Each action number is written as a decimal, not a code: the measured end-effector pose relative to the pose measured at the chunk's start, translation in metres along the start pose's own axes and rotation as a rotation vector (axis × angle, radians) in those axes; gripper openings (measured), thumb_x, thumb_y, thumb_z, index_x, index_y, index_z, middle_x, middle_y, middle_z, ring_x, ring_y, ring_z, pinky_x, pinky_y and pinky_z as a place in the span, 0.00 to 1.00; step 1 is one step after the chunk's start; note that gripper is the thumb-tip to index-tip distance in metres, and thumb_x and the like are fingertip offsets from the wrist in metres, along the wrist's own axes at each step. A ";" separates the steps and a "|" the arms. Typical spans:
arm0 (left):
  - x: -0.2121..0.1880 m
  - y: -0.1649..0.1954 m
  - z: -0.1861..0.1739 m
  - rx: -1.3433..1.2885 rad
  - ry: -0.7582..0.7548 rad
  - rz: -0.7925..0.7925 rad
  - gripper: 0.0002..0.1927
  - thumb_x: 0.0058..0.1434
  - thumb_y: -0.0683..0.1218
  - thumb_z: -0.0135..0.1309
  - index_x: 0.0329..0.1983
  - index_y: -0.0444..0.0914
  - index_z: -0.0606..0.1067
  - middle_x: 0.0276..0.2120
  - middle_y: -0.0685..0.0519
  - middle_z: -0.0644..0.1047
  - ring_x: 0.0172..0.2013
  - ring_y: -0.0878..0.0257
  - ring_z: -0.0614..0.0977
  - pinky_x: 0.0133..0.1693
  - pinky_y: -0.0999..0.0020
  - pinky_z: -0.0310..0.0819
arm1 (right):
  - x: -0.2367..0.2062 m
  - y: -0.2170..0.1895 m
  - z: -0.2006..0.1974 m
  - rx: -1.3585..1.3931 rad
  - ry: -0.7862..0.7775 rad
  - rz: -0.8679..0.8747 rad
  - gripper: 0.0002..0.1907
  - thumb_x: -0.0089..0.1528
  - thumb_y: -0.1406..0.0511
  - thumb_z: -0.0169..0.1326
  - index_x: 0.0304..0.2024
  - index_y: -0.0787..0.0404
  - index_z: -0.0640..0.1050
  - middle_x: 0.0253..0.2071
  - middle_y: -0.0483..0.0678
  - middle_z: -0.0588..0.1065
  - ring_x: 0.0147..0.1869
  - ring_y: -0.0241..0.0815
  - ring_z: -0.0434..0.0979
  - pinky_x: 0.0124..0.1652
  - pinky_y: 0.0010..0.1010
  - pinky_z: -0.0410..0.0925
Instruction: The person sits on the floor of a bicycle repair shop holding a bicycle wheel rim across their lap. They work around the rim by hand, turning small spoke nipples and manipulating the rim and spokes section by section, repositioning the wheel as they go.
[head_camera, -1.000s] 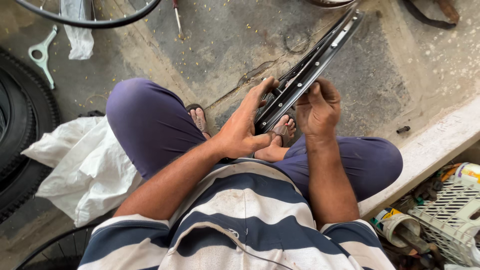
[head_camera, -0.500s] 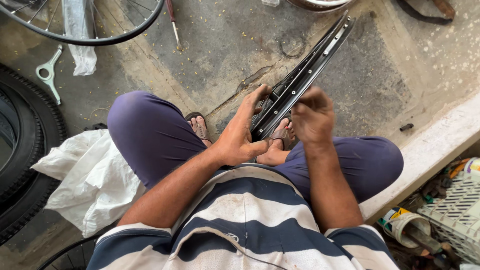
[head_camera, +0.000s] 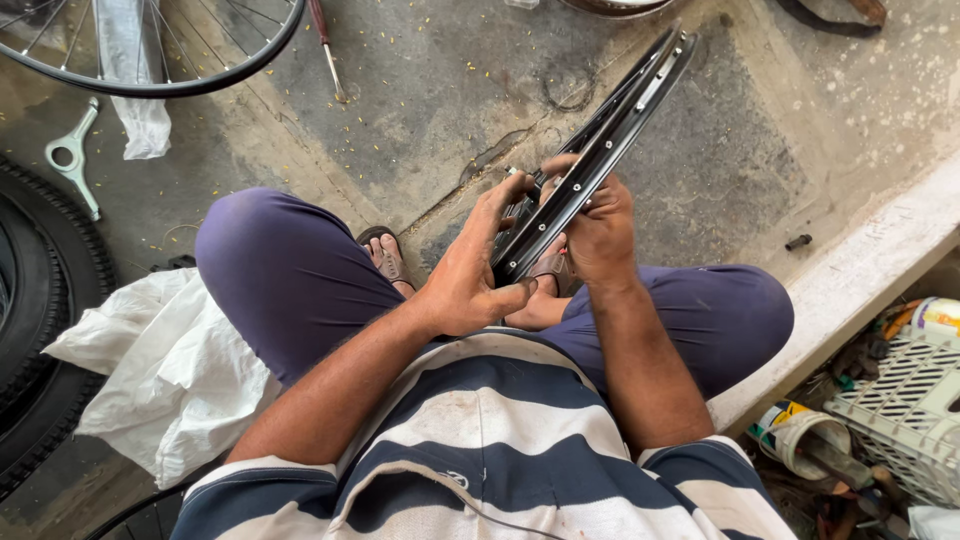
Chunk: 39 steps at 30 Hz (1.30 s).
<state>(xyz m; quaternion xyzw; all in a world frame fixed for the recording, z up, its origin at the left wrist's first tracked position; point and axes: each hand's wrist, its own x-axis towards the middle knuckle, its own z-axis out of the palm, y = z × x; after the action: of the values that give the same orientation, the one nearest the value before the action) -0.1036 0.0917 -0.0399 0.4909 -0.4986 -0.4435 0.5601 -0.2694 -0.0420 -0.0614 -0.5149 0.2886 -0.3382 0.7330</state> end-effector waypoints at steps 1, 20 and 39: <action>0.000 0.000 -0.001 0.009 0.006 0.013 0.53 0.53 0.42 0.59 0.80 0.36 0.47 0.73 0.42 0.60 0.75 0.48 0.64 0.72 0.52 0.63 | 0.000 0.001 -0.001 0.113 0.073 0.021 0.16 0.63 0.78 0.60 0.53 0.64 0.77 0.41 0.48 0.79 0.41 0.35 0.79 0.43 0.24 0.74; 0.001 0.004 0.000 0.011 -0.023 0.037 0.53 0.53 0.42 0.61 0.79 0.36 0.48 0.74 0.41 0.59 0.75 0.47 0.62 0.72 0.52 0.61 | -0.001 -0.001 -0.004 0.077 0.050 -0.003 0.16 0.67 0.76 0.59 0.57 0.63 0.77 0.42 0.49 0.79 0.40 0.37 0.80 0.37 0.26 0.76; 0.001 0.003 -0.001 0.035 -0.032 0.036 0.52 0.53 0.42 0.61 0.79 0.35 0.49 0.74 0.40 0.60 0.75 0.47 0.62 0.71 0.53 0.61 | 0.004 -0.006 0.000 0.159 0.059 -0.058 0.18 0.64 0.78 0.58 0.54 0.62 0.73 0.44 0.52 0.80 0.43 0.39 0.83 0.41 0.30 0.78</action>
<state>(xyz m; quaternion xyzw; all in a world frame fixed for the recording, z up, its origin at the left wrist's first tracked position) -0.1022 0.0913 -0.0364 0.4845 -0.5237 -0.4325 0.5513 -0.2681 -0.0460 -0.0561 -0.4529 0.2672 -0.3965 0.7525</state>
